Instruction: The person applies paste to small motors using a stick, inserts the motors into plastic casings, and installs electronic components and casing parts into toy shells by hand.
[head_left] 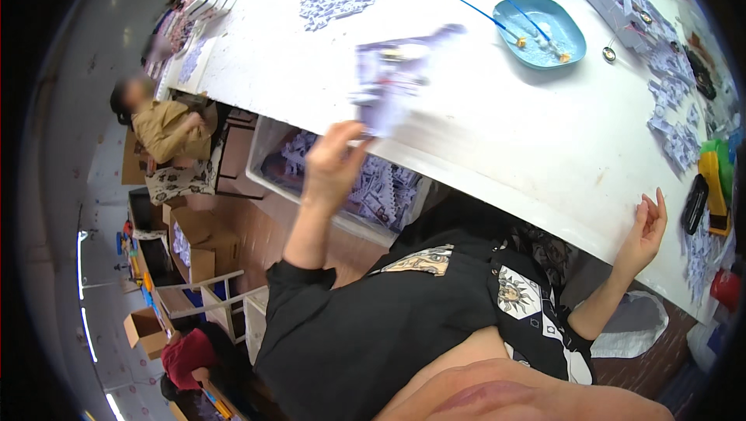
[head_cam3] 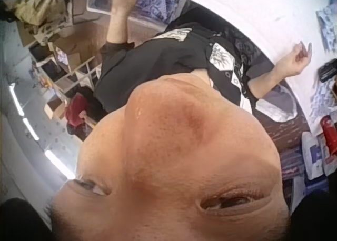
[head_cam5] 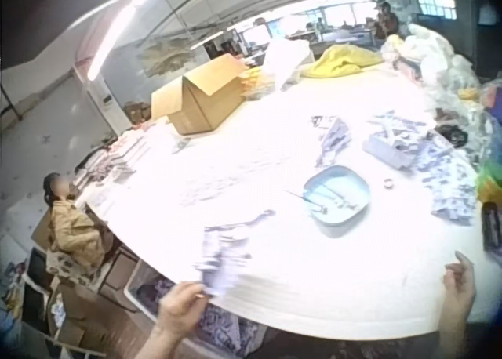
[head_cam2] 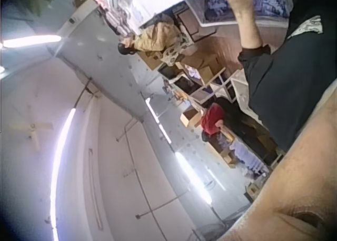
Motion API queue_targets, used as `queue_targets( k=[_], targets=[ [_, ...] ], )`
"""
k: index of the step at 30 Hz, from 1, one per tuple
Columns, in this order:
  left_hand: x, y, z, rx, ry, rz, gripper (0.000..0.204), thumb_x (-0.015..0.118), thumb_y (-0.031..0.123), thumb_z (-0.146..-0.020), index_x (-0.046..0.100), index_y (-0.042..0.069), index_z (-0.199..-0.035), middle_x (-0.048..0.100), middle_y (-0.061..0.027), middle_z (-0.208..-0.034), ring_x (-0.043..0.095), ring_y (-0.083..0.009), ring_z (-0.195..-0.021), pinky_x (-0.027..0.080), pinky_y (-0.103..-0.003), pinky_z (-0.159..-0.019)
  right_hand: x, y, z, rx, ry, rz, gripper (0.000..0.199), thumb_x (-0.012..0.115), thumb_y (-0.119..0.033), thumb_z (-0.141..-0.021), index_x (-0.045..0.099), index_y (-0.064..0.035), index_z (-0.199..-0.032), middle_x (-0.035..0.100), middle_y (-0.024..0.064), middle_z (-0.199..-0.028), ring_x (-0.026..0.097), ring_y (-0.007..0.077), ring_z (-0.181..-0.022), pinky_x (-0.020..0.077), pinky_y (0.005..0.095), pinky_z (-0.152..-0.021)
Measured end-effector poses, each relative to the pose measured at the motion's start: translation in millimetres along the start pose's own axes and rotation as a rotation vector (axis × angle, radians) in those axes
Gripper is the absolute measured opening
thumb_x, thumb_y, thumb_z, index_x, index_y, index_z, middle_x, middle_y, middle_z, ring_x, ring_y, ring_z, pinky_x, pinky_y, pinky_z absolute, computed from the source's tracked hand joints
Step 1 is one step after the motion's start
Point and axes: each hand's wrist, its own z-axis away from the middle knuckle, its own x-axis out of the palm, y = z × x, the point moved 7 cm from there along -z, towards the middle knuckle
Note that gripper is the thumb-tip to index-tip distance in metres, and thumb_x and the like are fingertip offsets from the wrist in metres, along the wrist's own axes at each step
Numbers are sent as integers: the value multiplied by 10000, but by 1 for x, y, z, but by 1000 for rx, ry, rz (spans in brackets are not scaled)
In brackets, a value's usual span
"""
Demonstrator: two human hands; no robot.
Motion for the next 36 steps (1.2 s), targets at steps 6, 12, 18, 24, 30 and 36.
queue_targets(
  k=[6, 12, 18, 24, 30, 36],
  targets=[
    [-82, -168, -7, -205, 115, -235, 174, 710, 69, -898, 678, -3, -1054, 677, -154, -922, 676, -276, -806, 529, -367, -719, 11, -23, -1, -35, -38, 217, 324, 600, -88, -995, 629, -57, -1317, 674, 95, -1112, 632, 165, -980, 505, 310, -905],
    [-70, -318, -30, -460, 20, -398, 331, 661, 297, -942, 686, 65, -1176, 719, -196, -1036, 700, -332, -929, 537, -406, -833, 1, -12, 0, -217, -26, 322, 226, 625, -62, -960, 678, -25, -1176, 665, 105, -1019, 635, 213, -909, 512, 324, -840],
    [-98, -388, -11, -522, 203, -583, 547, 563, 365, -979, 492, 105, -1456, 641, -229, -1287, 634, -404, -1124, 499, -446, -953, 8, -43, -15, -142, -97, 274, 202, 675, -78, -896, 693, -62, -1097, 670, 113, -972, 662, 269, -889, 525, 359, -831],
    [-16, -200, -44, -347, 443, -65, 463, 613, 127, -995, 482, 54, -1433, 666, -186, -1126, 657, -293, -1018, 527, -364, -919, -5, -39, -72, -364, -70, 577, 232, 706, -174, -883, 697, -101, -1103, 690, 103, -1041, 622, 300, -1034, 512, 396, -904],
    [79, -22, -47, -73, 273, 406, 470, 603, 6, -977, 458, -2, -1424, 670, -171, -1125, 654, -227, -1027, 504, -357, -963, 39, -29, -145, -521, -45, 805, 374, 733, -310, -857, 688, -126, -1180, 685, 113, -1121, 585, 313, -1105, 494, 408, -959],
    [100, 56, -33, 61, 109, 591, 467, 550, -43, -986, 420, -22, -1434, 661, -187, -1135, 654, -223, -1032, 524, -345, -959, 56, -35, -146, -512, -150, 796, 476, 754, -362, -845, 670, -128, -1251, 670, 138, -1146, 547, 334, -1122, 456, 419, -992]
  ],
)
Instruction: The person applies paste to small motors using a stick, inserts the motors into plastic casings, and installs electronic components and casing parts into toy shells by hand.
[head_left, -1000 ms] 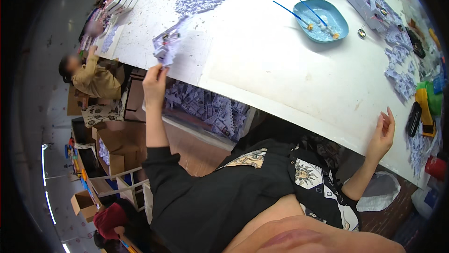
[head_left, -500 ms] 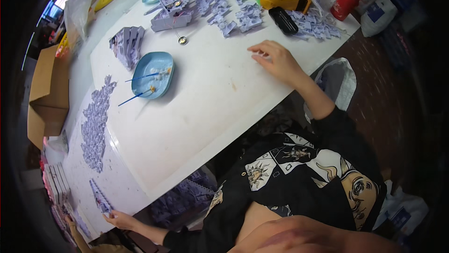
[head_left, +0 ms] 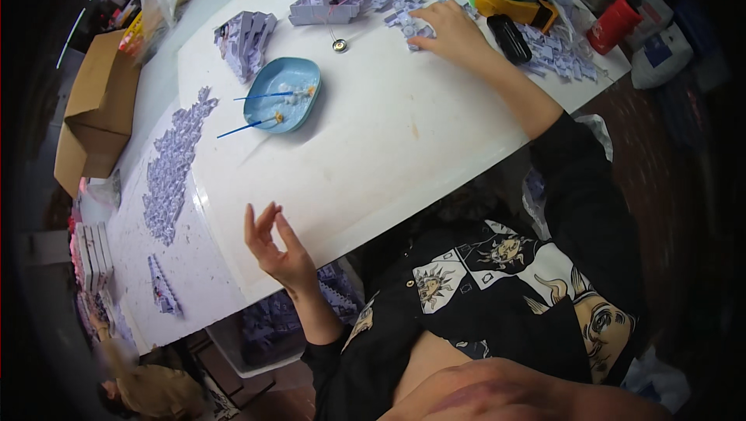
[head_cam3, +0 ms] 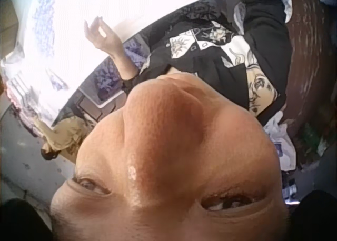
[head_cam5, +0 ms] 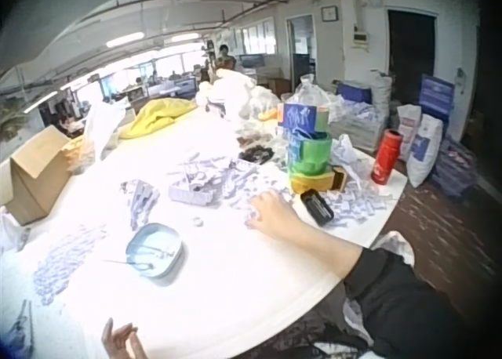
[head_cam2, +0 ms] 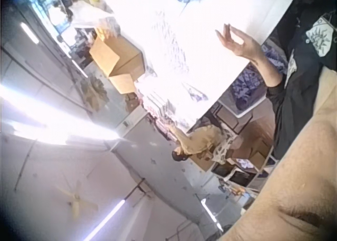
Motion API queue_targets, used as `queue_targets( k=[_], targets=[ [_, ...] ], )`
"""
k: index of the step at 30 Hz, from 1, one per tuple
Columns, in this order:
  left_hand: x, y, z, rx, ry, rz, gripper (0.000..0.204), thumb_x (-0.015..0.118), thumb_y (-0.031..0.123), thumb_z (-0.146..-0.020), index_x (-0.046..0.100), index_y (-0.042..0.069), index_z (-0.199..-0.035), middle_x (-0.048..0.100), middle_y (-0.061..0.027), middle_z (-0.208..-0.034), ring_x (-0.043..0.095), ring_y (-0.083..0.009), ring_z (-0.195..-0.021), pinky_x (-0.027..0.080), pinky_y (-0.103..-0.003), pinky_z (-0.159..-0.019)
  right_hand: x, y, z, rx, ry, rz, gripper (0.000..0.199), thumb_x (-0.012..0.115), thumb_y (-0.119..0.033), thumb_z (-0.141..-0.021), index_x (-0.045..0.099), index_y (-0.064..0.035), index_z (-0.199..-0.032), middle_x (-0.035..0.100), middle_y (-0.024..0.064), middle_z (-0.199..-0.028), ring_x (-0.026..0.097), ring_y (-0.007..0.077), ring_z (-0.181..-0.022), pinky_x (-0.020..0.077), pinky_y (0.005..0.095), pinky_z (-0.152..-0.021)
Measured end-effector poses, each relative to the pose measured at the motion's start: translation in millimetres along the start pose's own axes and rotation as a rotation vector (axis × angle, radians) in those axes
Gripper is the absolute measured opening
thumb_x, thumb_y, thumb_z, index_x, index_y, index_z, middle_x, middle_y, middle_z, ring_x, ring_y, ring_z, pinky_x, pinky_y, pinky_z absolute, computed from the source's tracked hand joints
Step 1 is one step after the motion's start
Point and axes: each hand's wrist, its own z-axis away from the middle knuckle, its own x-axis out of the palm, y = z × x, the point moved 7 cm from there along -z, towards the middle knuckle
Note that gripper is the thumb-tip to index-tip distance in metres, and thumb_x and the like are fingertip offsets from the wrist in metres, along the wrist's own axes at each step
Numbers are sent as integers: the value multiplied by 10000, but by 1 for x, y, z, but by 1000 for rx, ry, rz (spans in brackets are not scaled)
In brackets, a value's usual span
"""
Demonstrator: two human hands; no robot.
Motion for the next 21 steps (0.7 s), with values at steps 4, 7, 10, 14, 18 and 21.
queue_targets(
  k=[4, 7, 10, 14, 18, 21],
  targets=[
    [33, 2, 11, -86, -140, 115, 472, 571, -24, -984, 434, 2, -1434, 670, -164, -1117, 661, -198, -1012, 526, -328, -936, -4, -34, -22, -78, 18, -126, 387, 726, -318, -878, 681, -138, -1218, 670, 119, -1119, 572, 314, -1096, 477, 418, -963],
    [48, 9, 12, -76, -190, 95, 490, 599, -9, -973, 445, 25, -1436, 676, -157, -1112, 674, -193, -983, 537, -330, -910, 9, -46, -67, -72, 104, -238, 291, 676, -233, -908, 690, -148, -1186, 669, 96, -1095, 590, 302, -1089, 500, 424, -943],
    [50, 14, 12, 27, -150, -42, 499, 612, 4, -964, 450, 24, -1435, 682, -154, -1081, 686, -190, -903, 562, -328, -856, 38, -29, -113, -64, 238, -68, 271, 622, -144, -913, 699, -160, -1172, 671, 71, -1083, 601, 287, -1100, 520, 419, -929],
    [59, 13, 13, -59, -176, -28, 506, 601, 5, -967, 445, 37, -1447, 682, -149, -1076, 683, -175, -895, 577, -313, -808, 71, 7, -144, -126, 215, 216, 285, 563, -109, -904, 691, -160, -1153, 674, 60, -1047, 609, 266, -1114, 529, 415, -929],
    [57, 17, 16, -66, -224, -94, 503, 594, 10, -968, 443, 32, -1447, 683, -151, -1072, 683, -170, -902, 577, -300, -792, 82, -11, -157, -208, 147, 346, 141, 565, -104, -894, 681, -99, -973, 680, 76, -987, 655, 265, -1021, 552, 400, -882],
    [57, 13, 19, -121, -219, -88, 499, 591, 13, -969, 446, 37, -1446, 687, -146, -1067, 685, -175, -905, 571, -303, -810, 76, -21, -152, -302, 243, 349, 75, 633, -91, -811, 698, -89, -850, 717, 67, -874, 688, 217, -919, 577, 342, -790]
  ],
)
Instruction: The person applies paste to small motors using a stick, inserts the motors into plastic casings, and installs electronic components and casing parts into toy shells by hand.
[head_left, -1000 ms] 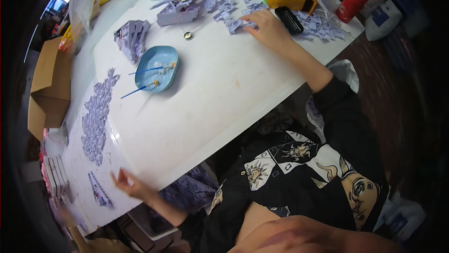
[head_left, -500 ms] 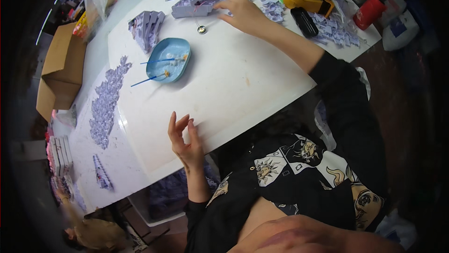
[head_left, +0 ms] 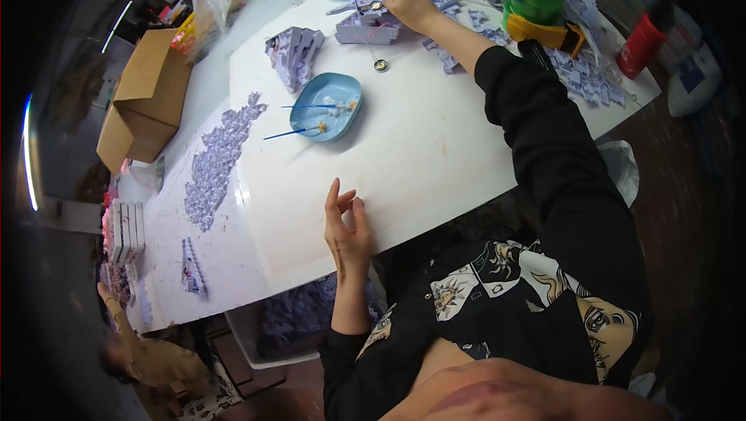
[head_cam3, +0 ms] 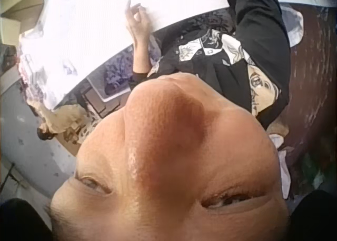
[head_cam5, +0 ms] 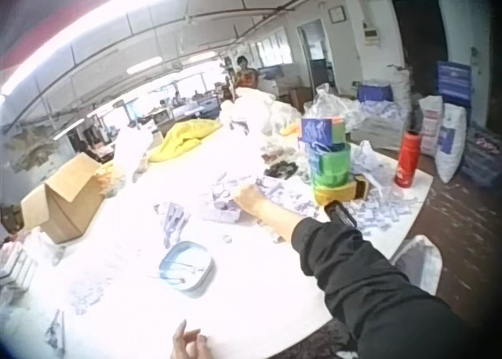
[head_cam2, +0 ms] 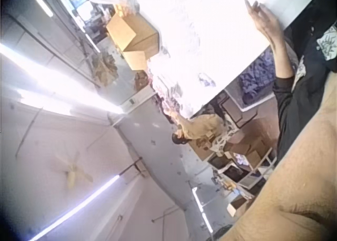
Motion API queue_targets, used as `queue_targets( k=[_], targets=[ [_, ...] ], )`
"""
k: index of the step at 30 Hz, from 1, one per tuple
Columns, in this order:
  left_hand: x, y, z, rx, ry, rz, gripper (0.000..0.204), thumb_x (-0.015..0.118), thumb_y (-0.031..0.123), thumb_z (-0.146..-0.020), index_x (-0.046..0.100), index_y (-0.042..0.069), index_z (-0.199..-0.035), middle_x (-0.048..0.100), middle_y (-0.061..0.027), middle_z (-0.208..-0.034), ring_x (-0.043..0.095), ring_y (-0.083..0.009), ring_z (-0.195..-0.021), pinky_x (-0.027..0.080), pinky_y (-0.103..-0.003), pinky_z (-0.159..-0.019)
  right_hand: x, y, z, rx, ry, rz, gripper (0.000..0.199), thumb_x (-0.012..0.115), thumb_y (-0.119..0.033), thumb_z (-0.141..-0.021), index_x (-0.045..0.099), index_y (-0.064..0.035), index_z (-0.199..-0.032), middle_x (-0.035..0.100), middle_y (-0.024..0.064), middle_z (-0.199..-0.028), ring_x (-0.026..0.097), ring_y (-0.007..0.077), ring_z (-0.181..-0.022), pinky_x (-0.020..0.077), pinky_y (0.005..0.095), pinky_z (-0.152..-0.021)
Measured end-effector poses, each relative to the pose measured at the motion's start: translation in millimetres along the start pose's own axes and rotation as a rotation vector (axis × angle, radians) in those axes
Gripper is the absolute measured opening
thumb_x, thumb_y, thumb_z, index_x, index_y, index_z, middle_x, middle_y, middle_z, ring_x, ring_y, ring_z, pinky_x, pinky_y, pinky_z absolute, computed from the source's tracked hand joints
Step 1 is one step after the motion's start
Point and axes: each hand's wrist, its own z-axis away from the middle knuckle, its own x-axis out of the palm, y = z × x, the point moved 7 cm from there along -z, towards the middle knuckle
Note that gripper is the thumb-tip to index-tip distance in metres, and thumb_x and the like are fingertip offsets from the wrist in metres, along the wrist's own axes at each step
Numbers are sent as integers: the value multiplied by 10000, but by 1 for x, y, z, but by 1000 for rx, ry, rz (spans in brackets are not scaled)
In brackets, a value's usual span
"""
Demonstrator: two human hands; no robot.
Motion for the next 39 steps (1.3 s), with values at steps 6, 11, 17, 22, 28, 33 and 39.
queue_targets(
  k=[6, 11, 17, 22, 28, 33, 39],
  targets=[
    [9, 23, -16, 203, 29, -67, 463, 619, -35, -931, 528, 30, -1380, 714, -153, -1027, 705, -207, -918, 566, -325, -825, -45, 12, -11, -143, 149, 107, 111, 666, -92, -815, 709, -93, -918, 669, 25, -839, 663, 173, -867, 580, 279, -727],
    [21, 59, -31, 358, 0, -35, 441, 632, -63, -913, 566, 31, -1339, 722, -142, -1019, 712, -200, -898, 561, -320, -822, -100, 0, -2, -214, 268, -37, 159, 659, -112, -802, 727, -50, -932, 664, 35, -886, 636, 222, -931, 544, 362, -830],
    [21, 65, -55, 320, 20, 147, 427, 635, -78, -897, 582, 17, -1310, 721, -142, -990, 713, -205, -885, 553, -317, -814, -220, -38, 75, -395, 409, -63, 288, 716, -94, -817, 731, -55, -1101, 717, 4, -949, 662, 150, -849, 575, 264, -712],
    [13, 34, -59, 222, 20, 178, 342, 620, -52, -930, 603, 18, -1264, 729, -129, -983, 717, -188, -888, 549, -303, -829, -261, -89, 162, -516, 320, -319, 401, 696, -60, -747, 728, -14, -1144, 718, 56, -1007, 675, 177, -872, 581, 273, -761],
    [33, 50, -50, 349, -173, 146, 269, 664, -71, -883, 671, 4, -1141, 712, -121, -1008, 703, -183, -908, 548, -289, -820, -245, -115, 218, -380, 181, -533, 365, 684, -65, -734, 738, -4, -1090, 714, 65, -992, 678, 193, -860, 583, 284, -755],
    [41, 61, -48, 303, -439, 84, 205, 763, -6, -815, 711, 21, -1012, 658, -85, -894, 650, -193, -813, 526, -297, -719, -226, -126, 233, -220, -85, -593, 370, 691, -79, -746, 709, -27, -1113, 684, 71, -1125, 644, 218, -1030, 545, 330, -885],
    [50, 81, -38, 384, -623, -102, 182, 788, 50, -784, 721, 31, -953, 612, -91, -882, 607, -264, -827, 505, -363, -699, -245, -119, 223, -38, -68, -782, 334, 765, -91, -714, 680, -64, -1036, 642, 55, -1056, 603, 241, -977, 499, 341, -847]
  ],
)
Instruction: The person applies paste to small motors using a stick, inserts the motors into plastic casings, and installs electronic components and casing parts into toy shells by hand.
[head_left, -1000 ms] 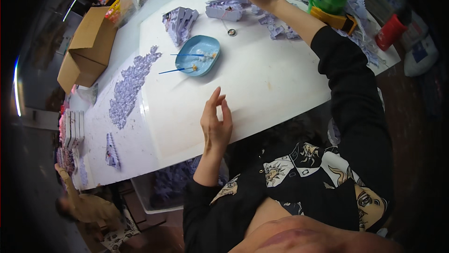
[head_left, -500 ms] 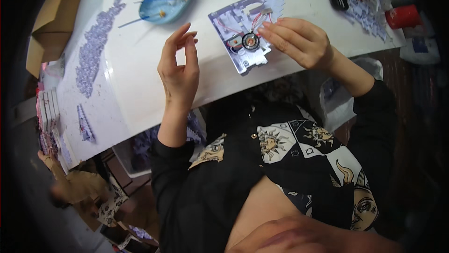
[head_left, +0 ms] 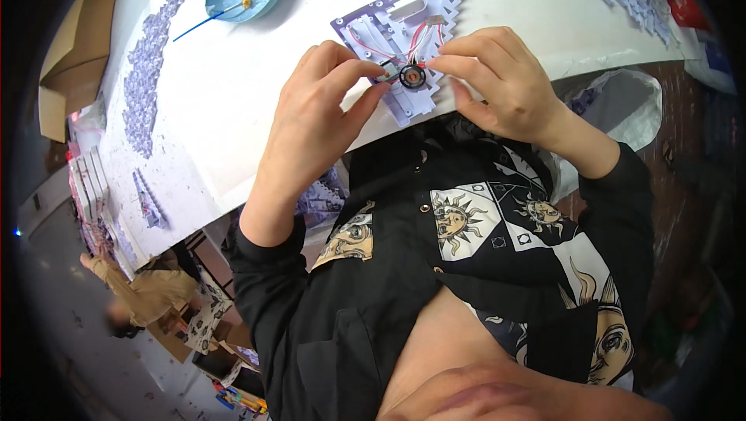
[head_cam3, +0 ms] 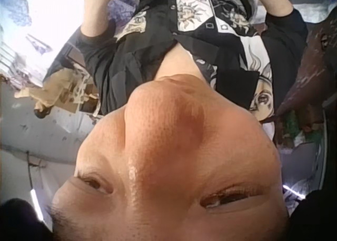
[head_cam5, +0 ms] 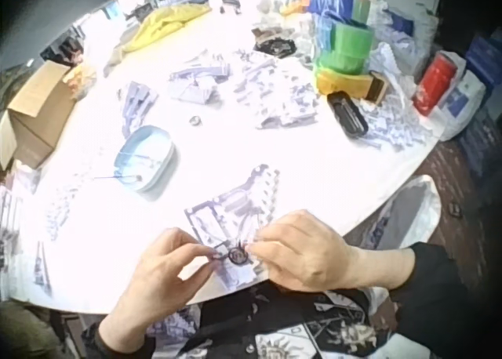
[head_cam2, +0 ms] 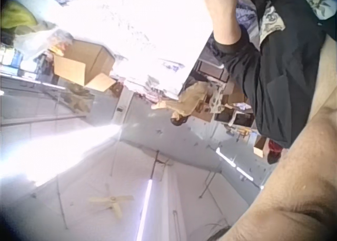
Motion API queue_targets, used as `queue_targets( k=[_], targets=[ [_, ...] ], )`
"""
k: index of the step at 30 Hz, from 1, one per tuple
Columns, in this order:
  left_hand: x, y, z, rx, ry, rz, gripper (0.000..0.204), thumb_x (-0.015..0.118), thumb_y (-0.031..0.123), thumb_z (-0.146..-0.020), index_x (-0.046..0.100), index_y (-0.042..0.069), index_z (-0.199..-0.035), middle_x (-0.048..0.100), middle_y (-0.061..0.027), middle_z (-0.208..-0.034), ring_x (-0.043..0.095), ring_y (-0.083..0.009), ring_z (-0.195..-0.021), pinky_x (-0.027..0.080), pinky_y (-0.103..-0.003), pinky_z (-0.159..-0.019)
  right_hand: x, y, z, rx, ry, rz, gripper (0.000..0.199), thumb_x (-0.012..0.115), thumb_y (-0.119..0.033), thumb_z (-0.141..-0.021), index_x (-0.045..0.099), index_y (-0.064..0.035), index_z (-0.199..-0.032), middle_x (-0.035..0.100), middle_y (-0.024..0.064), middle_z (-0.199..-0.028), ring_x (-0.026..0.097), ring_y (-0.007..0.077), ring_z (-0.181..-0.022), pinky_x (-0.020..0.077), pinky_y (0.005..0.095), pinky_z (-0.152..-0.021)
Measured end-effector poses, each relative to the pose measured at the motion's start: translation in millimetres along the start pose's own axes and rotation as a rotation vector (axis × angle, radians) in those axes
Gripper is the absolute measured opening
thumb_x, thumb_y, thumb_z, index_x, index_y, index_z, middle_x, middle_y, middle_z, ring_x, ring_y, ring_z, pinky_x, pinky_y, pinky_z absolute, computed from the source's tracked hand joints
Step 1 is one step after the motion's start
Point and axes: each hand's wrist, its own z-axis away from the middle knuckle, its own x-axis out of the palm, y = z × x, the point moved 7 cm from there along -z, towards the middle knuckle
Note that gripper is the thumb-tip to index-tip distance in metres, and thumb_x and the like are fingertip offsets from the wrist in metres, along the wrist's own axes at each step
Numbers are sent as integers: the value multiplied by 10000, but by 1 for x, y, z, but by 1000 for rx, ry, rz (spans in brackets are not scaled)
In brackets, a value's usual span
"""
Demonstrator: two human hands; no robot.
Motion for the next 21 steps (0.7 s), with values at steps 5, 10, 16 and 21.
queue_targets(
  k=[5, 10, 16, 21],
  targets=[
    [10, 10, -13, 40, -131, -57, 186, 771, 59, -772, 703, 28, -943, 600, -102, -901, 609, -292, -855, 507, -385, -737, 13, -10, -1, 94, 20, -104, 276, 777, -96, -745, 680, -89, -1003, 613, 43, -968, 586, 237, -905, 499, 342, -796],
    [17, 11, -20, 74, -218, -97, 192, 755, 5, -775, 695, 25, -957, 600, -95, -918, 626, -275, -837, 516, -360, -719, 26, -7, -2, 199, 7, -137, 280, 788, -118, -744, 680, -105, -1002, 600, 35, -945, 585, 226, -888, 508, 332, -780],
    [8, 19, -27, 149, -201, -122, 122, 702, 1, -835, 641, 1, -940, 587, -103, -925, 613, -299, -907, 513, -366, -761, 20, -4, -10, 300, 52, -88, 339, 796, -134, -737, 685, -122, -1057, 609, 20, -973, 595, 214, -918, 514, 324, -790],
    [-10, 26, -35, 188, -190, -198, 127, 669, 18, -901, 590, -2, -999, 641, -118, -963, 639, -305, -937, 519, -358, -796, 4, 2, -16, 221, 318, 20, 350, 774, -65, -710, 699, -131, -1045, 622, 2, -959, 603, 208, -866, 509, 332, -758]
  ],
)
